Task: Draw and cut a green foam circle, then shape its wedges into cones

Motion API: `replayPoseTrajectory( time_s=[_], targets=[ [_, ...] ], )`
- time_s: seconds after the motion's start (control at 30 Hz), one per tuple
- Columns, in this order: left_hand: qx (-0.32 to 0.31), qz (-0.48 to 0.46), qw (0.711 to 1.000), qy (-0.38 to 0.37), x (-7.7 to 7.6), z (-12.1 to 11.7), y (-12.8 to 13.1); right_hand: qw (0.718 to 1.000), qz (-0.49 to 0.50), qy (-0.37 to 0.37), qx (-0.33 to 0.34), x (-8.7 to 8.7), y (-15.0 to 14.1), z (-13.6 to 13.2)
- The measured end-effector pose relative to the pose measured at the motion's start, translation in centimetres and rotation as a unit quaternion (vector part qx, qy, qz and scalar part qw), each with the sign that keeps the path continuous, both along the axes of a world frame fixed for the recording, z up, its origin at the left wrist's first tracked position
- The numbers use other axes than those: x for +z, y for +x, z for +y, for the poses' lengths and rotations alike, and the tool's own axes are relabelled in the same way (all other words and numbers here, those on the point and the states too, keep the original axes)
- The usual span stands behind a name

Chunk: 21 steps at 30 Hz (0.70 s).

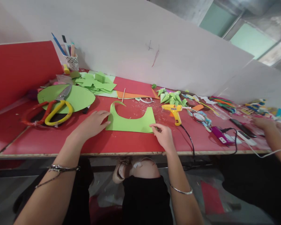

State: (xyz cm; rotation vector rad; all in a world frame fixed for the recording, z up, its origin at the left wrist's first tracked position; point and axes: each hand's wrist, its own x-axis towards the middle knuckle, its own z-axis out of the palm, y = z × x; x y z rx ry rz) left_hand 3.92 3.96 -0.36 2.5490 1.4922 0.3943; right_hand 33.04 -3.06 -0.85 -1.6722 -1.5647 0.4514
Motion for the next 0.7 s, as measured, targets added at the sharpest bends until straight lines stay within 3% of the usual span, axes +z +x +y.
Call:
replayPoseTrajectory(
  time_s=[0.7],
  targets=[
    [-0.025, 0.034, 0.997, -0.061, 1.1, -0.5, -0.3, 1.0, 0.023, -0.009, -0.001, -0.3, 0.3, 0.2]
  ],
)
